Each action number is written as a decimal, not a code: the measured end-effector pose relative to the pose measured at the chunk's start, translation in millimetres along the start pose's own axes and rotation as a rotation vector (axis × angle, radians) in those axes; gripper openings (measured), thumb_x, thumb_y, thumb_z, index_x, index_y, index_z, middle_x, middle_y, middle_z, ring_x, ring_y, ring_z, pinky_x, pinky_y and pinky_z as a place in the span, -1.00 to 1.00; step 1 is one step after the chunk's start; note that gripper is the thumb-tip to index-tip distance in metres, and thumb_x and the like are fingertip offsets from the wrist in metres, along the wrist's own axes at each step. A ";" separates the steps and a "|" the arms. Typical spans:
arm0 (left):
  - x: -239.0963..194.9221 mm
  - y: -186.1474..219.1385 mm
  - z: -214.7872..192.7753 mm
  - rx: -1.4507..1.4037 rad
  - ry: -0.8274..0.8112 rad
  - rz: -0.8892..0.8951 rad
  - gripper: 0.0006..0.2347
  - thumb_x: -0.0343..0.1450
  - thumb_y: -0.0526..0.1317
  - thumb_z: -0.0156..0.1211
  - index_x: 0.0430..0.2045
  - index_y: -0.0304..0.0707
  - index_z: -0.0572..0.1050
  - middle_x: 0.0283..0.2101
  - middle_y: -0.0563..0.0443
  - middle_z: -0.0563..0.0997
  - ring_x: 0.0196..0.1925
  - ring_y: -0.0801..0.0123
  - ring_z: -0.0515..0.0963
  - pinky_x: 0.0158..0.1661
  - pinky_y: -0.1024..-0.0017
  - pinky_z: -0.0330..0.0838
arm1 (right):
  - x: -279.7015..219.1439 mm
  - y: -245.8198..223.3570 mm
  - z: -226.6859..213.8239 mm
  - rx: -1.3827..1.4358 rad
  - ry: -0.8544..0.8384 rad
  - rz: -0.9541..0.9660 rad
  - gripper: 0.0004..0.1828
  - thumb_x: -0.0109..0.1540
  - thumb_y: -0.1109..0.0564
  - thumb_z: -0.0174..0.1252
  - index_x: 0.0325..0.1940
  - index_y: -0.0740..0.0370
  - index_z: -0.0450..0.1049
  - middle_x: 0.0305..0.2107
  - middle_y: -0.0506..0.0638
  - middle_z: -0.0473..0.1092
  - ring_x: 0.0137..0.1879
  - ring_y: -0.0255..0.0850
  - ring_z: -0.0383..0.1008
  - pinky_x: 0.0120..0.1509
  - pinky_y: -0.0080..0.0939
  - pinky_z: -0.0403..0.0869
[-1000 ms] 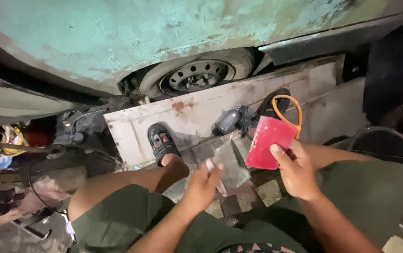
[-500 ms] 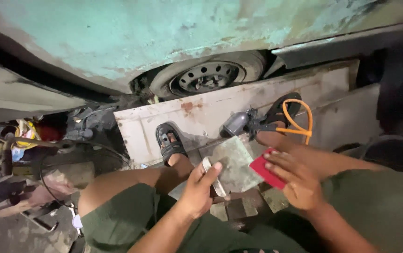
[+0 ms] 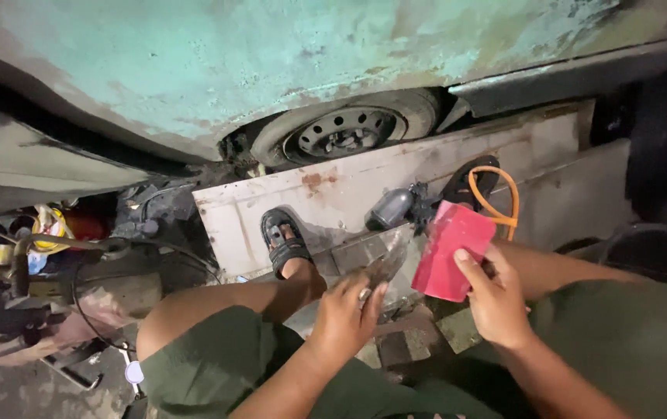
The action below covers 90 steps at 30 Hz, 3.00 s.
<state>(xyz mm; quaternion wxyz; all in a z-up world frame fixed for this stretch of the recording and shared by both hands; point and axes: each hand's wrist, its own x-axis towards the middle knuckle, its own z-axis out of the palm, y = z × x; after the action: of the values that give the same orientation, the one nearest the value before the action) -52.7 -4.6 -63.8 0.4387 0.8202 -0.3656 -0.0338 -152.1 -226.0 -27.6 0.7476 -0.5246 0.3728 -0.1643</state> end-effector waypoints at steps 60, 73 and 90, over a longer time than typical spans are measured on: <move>18.6 31.4 -27.3 0.199 -0.428 0.311 -0.35 0.36 -0.29 0.43 0.34 -0.42 0.22 0.06 -0.25 0.41 0.09 -0.10 0.45 -0.23 0.11 0.50 | -4.5 -2.9 -25.0 -0.948 -0.379 -0.925 -0.24 0.26 0.26 0.09 0.52 -0.10 0.09 0.23 0.35 0.26 0.25 0.16 0.40 0.12 -0.09 0.48; 30.6 20.8 -30.2 0.034 -0.350 -0.116 -0.65 0.51 -0.17 0.00 0.19 -0.28 0.41 -0.28 -0.08 0.58 -0.32 0.19 0.53 -0.35 0.26 0.40 | -26.1 -41.2 6.2 -0.093 -0.040 -0.046 -0.57 0.25 0.06 0.12 0.17 0.28 0.43 -0.01 0.12 0.48 0.13 -0.03 0.52 0.12 -0.04 0.53; 32.7 14.8 -61.2 -0.987 -0.138 -0.900 -0.56 0.37 -0.01 0.18 0.06 -0.30 0.55 0.19 -0.06 0.62 0.34 0.20 0.53 0.28 0.21 0.39 | 17.7 -13.0 -54.4 -1.060 -0.458 -1.164 -0.55 0.44 0.03 -0.23 0.24 0.16 0.49 0.21 0.10 0.44 0.31 -0.06 0.50 0.40 -0.03 0.47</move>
<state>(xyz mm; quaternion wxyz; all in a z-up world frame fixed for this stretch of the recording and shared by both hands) -14.2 12.1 -6.5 0.6811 0.5918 0.0433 -0.4289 -178.0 -278.5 -32.0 0.2529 -0.9383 -0.0929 -0.2169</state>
